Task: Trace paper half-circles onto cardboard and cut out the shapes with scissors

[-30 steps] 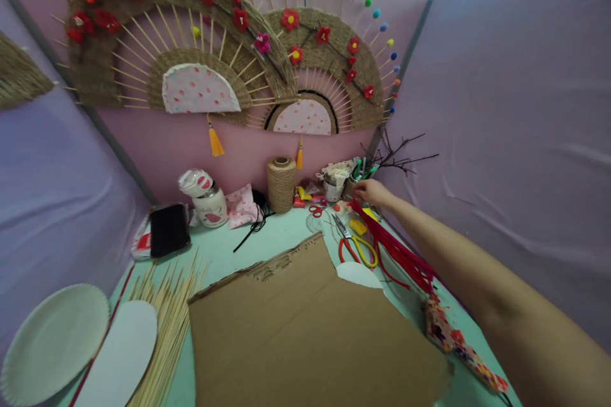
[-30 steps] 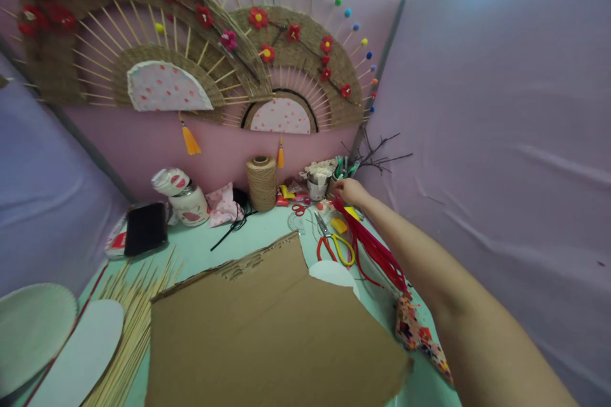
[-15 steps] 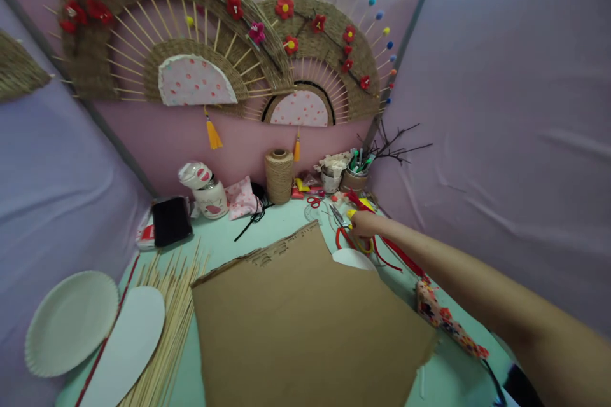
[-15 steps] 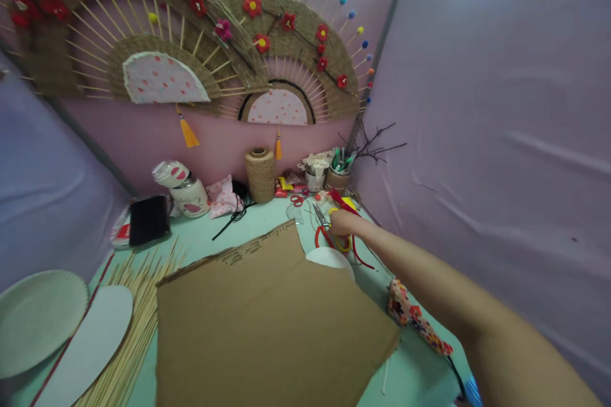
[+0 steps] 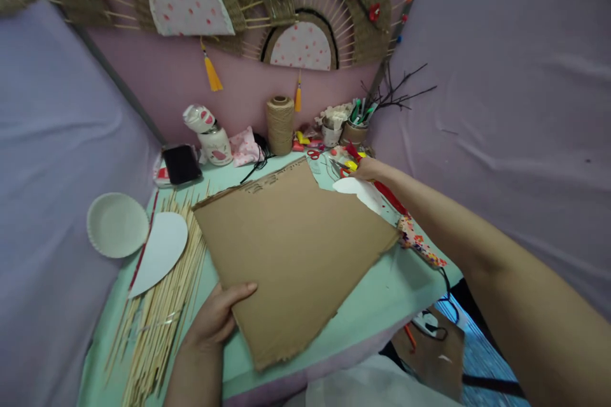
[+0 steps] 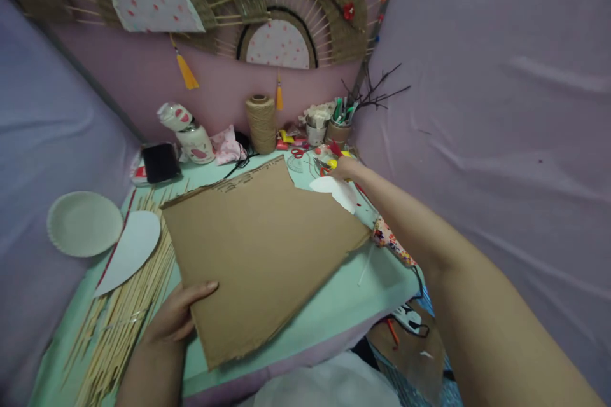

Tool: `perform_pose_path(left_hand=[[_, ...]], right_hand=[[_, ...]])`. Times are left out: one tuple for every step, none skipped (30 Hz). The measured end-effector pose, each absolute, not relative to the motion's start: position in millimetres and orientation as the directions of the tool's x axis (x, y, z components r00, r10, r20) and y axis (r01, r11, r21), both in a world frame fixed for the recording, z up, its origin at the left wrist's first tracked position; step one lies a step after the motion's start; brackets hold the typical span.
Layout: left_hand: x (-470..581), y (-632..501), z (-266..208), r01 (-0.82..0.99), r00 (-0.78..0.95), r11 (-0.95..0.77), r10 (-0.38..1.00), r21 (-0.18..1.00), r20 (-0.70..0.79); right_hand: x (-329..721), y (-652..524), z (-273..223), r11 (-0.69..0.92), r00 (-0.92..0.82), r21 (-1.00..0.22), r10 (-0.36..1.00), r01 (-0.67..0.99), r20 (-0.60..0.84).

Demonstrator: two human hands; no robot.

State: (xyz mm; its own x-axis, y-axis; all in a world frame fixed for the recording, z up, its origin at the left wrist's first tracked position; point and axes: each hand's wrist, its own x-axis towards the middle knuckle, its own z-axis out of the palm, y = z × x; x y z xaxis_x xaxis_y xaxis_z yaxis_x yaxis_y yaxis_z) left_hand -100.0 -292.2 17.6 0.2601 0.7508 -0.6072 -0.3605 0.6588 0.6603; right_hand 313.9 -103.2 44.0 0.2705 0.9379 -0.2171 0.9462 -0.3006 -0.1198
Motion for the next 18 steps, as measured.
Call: perform_pose_path(left_hand=[[-100.2,-292.5,17.8,-0.366,0.256,0.650,0.758,0.666,-0.599],[-100.5,-292.7,18.0,-0.368,0.252,0.644,0.763,0.671,-0.595],[-100.8,-292.8,18.3,-0.369,0.247,0.639,0.768,0.676,-0.591],[-101.1,-292.9,18.5,-0.368,0.240,0.632,0.773,0.682,-0.587],[-101.4,-292.9,18.8,-0.366,0.234,0.626,0.778,0.689,-0.583],[-101.5,-293.0,19.0,-0.365,0.228,0.619,0.784,0.696,-0.578],[-101.6,-293.0,19.2,-0.362,0.225,0.613,0.788,0.702,-0.573],[-101.5,-293.0,19.4,-0.358,0.224,0.609,0.792,0.707,-0.568],[-101.2,-292.9,19.6,-0.353,0.226,0.608,0.793,0.711,-0.565],[-100.8,-292.8,19.7,-0.349,0.228,0.604,0.797,0.717,-0.560],[-100.2,-292.7,19.9,-0.346,0.227,0.598,0.801,0.723,-0.554],[-99.5,-292.6,20.1,-0.344,0.226,0.592,0.806,0.729,-0.547],[-98.8,-292.5,20.3,-0.344,0.221,0.584,0.812,0.736,-0.541],[-97.9,-292.5,20.6,-0.345,0.213,0.574,0.818,0.742,-0.534],[-97.1,-292.5,20.9,-0.349,0.204,0.565,0.825,0.748,-0.527],[-96.2,-292.5,21.0,-0.354,0.195,0.557,0.830,0.752,-0.523],[-95.5,-292.5,21.1,-0.359,0.187,0.548,0.835,0.755,-0.517],[-94.7,-292.4,21.0,-0.366,0.175,0.535,0.843,0.761,-0.509]], right_hand=[[316.9,-104.6,52.1,-0.305,0.273,-0.121,0.935,0.945,-0.225],[320.1,-106.9,59.8,-0.314,0.280,-0.123,0.930,0.941,-0.236],[323.6,-110.3,66.6,-0.325,0.288,-0.127,0.926,0.937,-0.245],[326.9,-114.7,72.3,-0.330,0.292,-0.137,0.925,0.934,-0.242],[330.0,-120.0,76.6,-0.336,0.296,-0.152,0.926,0.930,-0.233],[332.4,-126.0,79.5,-0.341,0.303,-0.171,0.928,0.924,-0.217],[334.2,-132.4,80.8,-0.348,0.311,-0.195,0.930,0.917,-0.195],[334.9,-138.8,80.6,-0.353,0.321,-0.225,0.932,0.908,-0.168],[334.7,-144.9,79.3,-0.357,0.333,-0.261,0.934,0.897,-0.133],[333.5,-150.5,77.2,-0.356,0.345,-0.303,0.934,0.884,-0.092],[331.3,-155.4,74.8,-0.350,0.358,-0.351,0.933,0.868,-0.044],[328.4,-159.6,72.6,-0.339,0.373,-0.401,0.928,0.851,0.006],[324.8,-163.4,71.0,-0.324,0.390,-0.453,0.919,0.831,0.058],[320.7,-167.1,70.4,-0.303,0.407,-0.503,0.907,0.809,0.107],[316.3,-171.1,71.0,-0.281,0.425,-0.550,0.892,0.786,0.153],[311.9,-176.0,72.7,-0.256,0.443,-0.594,0.876,0.763,0.192],[307.6,-182.3,75.2,-0.229,0.458,-0.634,0.861,0.739,0.223],[303.3,-190.4,78.2,-0.201,0.469,-0.670,0.848,0.714,0.246]])
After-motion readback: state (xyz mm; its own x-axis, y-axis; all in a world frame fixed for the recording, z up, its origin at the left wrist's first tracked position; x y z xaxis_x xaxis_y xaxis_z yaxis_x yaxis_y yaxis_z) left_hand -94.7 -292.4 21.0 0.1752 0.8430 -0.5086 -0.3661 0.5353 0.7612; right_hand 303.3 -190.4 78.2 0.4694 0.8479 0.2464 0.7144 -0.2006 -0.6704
